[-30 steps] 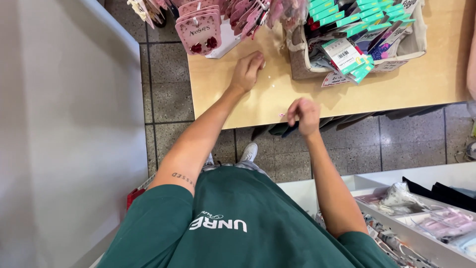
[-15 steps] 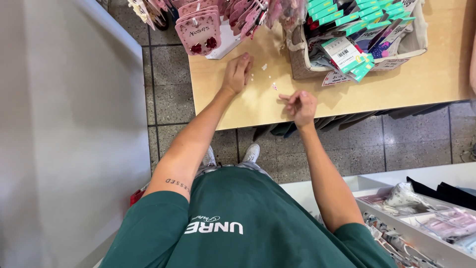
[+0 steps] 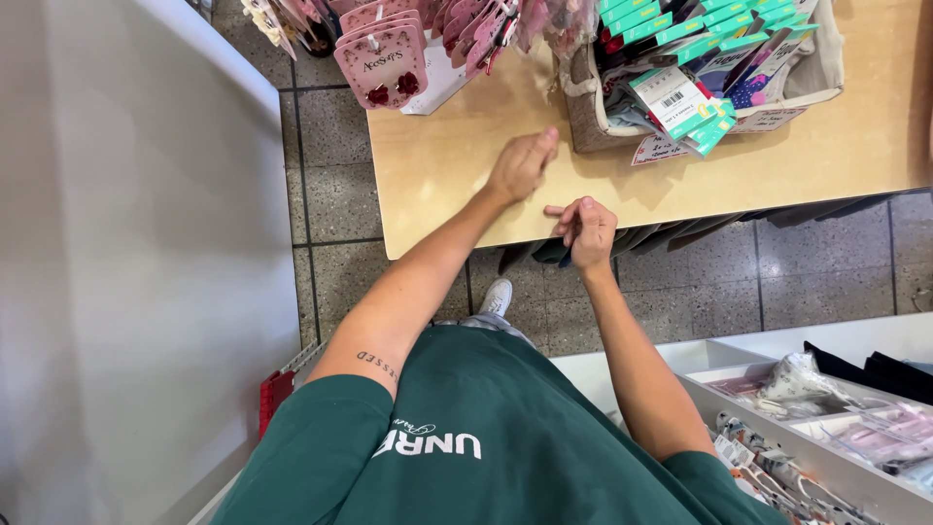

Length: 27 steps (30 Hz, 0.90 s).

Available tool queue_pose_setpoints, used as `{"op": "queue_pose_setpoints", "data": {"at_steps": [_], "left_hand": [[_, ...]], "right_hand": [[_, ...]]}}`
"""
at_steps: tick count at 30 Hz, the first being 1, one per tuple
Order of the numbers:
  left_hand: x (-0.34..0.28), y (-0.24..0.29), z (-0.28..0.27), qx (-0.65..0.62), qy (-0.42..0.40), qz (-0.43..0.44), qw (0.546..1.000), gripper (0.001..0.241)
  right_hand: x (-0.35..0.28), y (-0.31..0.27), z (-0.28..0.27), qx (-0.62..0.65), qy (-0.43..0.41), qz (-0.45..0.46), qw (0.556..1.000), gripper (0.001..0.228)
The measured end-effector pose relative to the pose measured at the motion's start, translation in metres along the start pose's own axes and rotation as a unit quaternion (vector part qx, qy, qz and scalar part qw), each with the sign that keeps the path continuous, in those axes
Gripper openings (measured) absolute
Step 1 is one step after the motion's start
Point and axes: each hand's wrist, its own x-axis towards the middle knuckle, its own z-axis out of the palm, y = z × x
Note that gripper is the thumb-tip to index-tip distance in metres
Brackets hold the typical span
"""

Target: Organizing and hanging packaged hair clips and accessories onto a rotating display rack on a store counter.

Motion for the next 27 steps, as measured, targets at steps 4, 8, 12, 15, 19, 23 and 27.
{"op": "queue_pose_setpoints", "data": {"at_steps": [4, 8, 12, 15, 19, 23, 27], "left_hand": [[-0.011, 0.037, -0.018, -0.115, -0.005, -0.062, 0.991, 0.065], [-0.005, 0.021, -0.054, -0.157, 0.061, -0.063, 0.984, 0.062], [-0.007, 0.018, -0.056, -0.152, 0.050, -0.054, 0.986, 0.055], [0.002, -0.015, -0.025, -0.108, 0.020, -0.053, 0.993, 0.056], [-0.008, 0.018, -0.002, -0.032, -0.043, -0.014, 0.998, 0.064], [-0.020, 0.015, -0.009, -0.201, 0.018, -0.058, 0.978, 0.062], [-0.046, -0.021, -0.044, -0.252, 0.126, -0.046, 0.958, 0.058]], "right_hand": [[-0.023, -0.009, 0.007, 0.024, -0.011, 0.036, 0.999, 0.058], [-0.060, 0.016, 0.003, 0.081, -0.070, 0.161, 0.981, 0.044], [-0.095, 0.045, 0.002, 0.138, -0.083, 0.294, 0.942, 0.031], [-0.094, 0.031, 0.007, 0.107, -0.084, 0.238, 0.962, 0.030], [-0.062, -0.016, 0.015, 0.019, -0.106, 0.080, 0.991, 0.035], [-0.022, -0.046, 0.028, -0.100, -0.165, -0.007, 0.981, 0.042], [0.018, -0.026, 0.042, -0.119, -0.195, -0.032, 0.973, 0.044]]}}
